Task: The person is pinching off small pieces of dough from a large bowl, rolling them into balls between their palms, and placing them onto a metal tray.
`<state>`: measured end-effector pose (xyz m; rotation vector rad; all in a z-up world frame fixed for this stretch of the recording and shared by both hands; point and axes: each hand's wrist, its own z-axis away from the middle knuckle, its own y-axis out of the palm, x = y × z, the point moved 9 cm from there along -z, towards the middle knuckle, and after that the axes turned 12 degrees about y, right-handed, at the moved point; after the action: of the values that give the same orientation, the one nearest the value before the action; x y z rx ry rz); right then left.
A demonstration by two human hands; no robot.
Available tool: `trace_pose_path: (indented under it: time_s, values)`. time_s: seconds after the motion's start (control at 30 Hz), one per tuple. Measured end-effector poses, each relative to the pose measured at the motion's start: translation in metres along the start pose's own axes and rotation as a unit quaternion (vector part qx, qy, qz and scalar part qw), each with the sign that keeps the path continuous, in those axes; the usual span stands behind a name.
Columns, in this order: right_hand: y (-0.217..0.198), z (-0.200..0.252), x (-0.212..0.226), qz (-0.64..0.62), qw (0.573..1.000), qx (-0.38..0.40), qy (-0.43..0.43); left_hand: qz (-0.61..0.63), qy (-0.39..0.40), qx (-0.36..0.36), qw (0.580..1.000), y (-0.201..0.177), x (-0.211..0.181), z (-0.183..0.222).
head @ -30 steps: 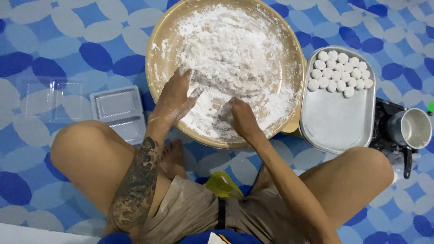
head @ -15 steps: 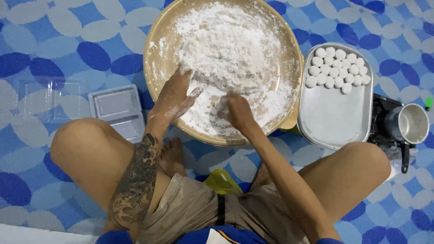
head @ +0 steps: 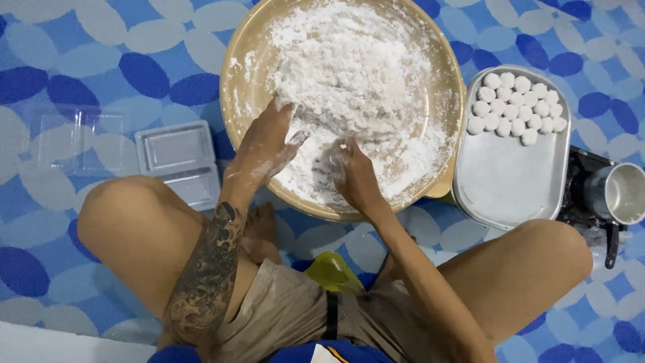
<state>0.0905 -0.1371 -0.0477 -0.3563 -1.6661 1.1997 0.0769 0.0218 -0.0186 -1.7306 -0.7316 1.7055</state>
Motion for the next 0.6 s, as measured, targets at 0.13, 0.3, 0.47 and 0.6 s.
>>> trace_pose_path:
  time_s: [0.13, 0.3, 0.47, 0.6]
  values:
    - [0.021, 0.013, -0.03, 0.069, 0.996, -0.046, -0.045, 0.009, -0.002, -0.012, 1.0, -0.003, 0.001, 0.002]
    - [0.058, -0.012, -0.081, 0.042, 0.998, -0.007, 0.034, -0.023, 0.014, 0.013, 1.0, 0.012, 0.008, -0.002]
    - [0.044, -0.013, -0.066, 0.07, 0.997, 0.01, 0.011, -0.026, 0.02, 0.023, 0.999, 0.032, 0.017, -0.007]
    - [0.058, 0.0, -0.041, 0.086, 0.996, 0.032, -0.016, -0.02, 0.014, 0.049, 0.998, 0.042, 0.029, -0.01]
